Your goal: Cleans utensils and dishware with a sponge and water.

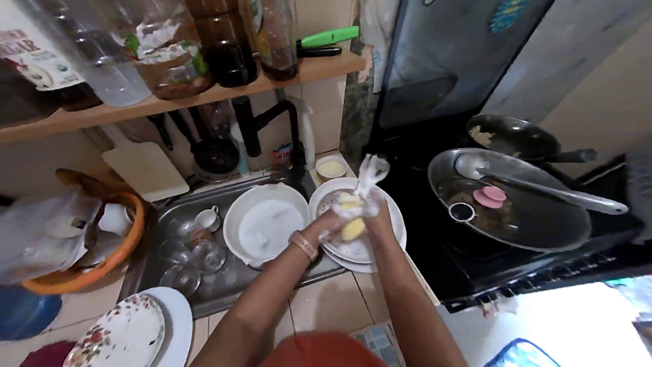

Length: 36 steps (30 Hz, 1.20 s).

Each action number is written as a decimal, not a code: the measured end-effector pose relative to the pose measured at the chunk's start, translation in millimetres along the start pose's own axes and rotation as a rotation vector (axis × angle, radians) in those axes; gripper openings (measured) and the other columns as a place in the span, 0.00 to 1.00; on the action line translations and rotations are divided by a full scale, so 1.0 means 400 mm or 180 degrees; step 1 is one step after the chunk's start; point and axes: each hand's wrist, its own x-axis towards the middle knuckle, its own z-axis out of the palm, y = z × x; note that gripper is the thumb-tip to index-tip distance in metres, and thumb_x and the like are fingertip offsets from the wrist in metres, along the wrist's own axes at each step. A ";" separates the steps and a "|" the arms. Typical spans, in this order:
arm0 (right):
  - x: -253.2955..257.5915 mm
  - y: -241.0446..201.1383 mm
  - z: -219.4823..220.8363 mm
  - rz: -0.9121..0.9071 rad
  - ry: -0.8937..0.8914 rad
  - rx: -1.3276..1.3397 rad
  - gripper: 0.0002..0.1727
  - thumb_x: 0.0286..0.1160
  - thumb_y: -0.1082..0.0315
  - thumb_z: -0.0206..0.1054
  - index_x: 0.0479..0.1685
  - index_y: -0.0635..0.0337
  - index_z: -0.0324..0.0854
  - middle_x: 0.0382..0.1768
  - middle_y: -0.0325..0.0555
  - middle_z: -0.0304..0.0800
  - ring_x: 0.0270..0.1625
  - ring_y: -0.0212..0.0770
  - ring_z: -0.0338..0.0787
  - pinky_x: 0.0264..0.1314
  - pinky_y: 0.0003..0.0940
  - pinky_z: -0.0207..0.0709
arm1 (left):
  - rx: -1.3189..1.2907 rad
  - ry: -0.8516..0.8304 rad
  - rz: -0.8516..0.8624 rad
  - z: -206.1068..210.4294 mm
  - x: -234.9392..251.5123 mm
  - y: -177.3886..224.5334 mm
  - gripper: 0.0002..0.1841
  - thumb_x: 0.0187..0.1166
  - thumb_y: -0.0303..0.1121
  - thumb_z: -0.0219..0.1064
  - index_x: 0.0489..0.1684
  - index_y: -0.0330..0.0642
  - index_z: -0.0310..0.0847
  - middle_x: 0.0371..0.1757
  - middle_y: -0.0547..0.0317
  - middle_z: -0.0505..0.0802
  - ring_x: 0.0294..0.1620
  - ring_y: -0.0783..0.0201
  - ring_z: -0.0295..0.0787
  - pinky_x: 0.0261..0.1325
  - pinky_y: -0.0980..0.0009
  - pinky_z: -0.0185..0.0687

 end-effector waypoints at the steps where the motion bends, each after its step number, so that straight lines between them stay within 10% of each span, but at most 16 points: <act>1: 0.005 -0.004 0.007 -0.0016 -0.0005 0.0167 0.17 0.86 0.75 0.57 0.70 0.72 0.73 0.52 0.52 0.87 0.50 0.34 0.86 0.55 0.33 0.83 | 0.0145 0.0077 0.0039 0.001 -0.003 0.000 0.20 0.88 0.34 0.62 0.71 0.29 0.74 0.54 0.45 0.89 0.50 0.63 0.86 0.58 0.64 0.83; 9: -0.003 -0.027 0.065 0.0223 -0.0652 0.0109 0.16 0.87 0.77 0.54 0.69 0.70 0.74 0.52 0.48 0.86 0.47 0.30 0.85 0.50 0.28 0.81 | 0.1141 0.0346 0.0589 -0.114 -0.099 0.075 0.24 0.75 0.21 0.71 0.71 0.29 0.73 0.57 0.41 0.89 0.52 0.58 0.86 0.60 0.61 0.82; 13: -0.021 -0.043 0.040 0.0080 -0.1091 -0.1265 0.23 0.93 0.69 0.52 0.80 0.72 0.69 0.75 0.66 0.79 0.76 0.53 0.80 0.81 0.47 0.69 | 0.1286 0.0740 0.0733 -0.189 -0.159 0.072 0.18 0.77 0.24 0.70 0.63 0.30 0.79 0.51 0.42 0.90 0.48 0.57 0.86 0.54 0.59 0.82; 24: -0.042 0.066 -0.152 0.0217 -0.0108 -0.3414 0.17 0.84 0.73 0.61 0.66 0.69 0.84 0.72 0.72 0.79 0.81 0.71 0.72 0.82 0.66 0.62 | 0.1641 0.1632 -0.1176 -0.438 -0.154 -0.254 0.24 0.83 0.28 0.65 0.72 0.19 0.71 0.70 0.23 0.81 0.74 0.35 0.77 0.78 0.44 0.69; 29: -0.049 0.076 -0.189 0.0809 0.0251 -0.3157 0.29 0.81 0.75 0.64 0.82 0.72 0.68 0.79 0.78 0.68 0.80 0.73 0.72 0.82 0.62 0.66 | 0.1700 0.1628 -0.1200 -0.414 -0.140 -0.233 0.25 0.85 0.30 0.66 0.74 0.19 0.70 0.72 0.23 0.80 0.76 0.36 0.76 0.80 0.46 0.67; 36: -0.019 0.106 -0.211 0.1201 0.0359 -0.2658 0.22 0.82 0.71 0.68 0.70 0.73 0.77 0.65 0.75 0.83 0.72 0.68 0.83 0.77 0.62 0.71 | 0.0862 0.1158 -0.0035 -0.293 -0.112 -0.062 0.18 0.86 0.35 0.65 0.68 0.35 0.77 0.51 0.47 0.88 0.44 0.61 0.83 0.50 0.62 0.82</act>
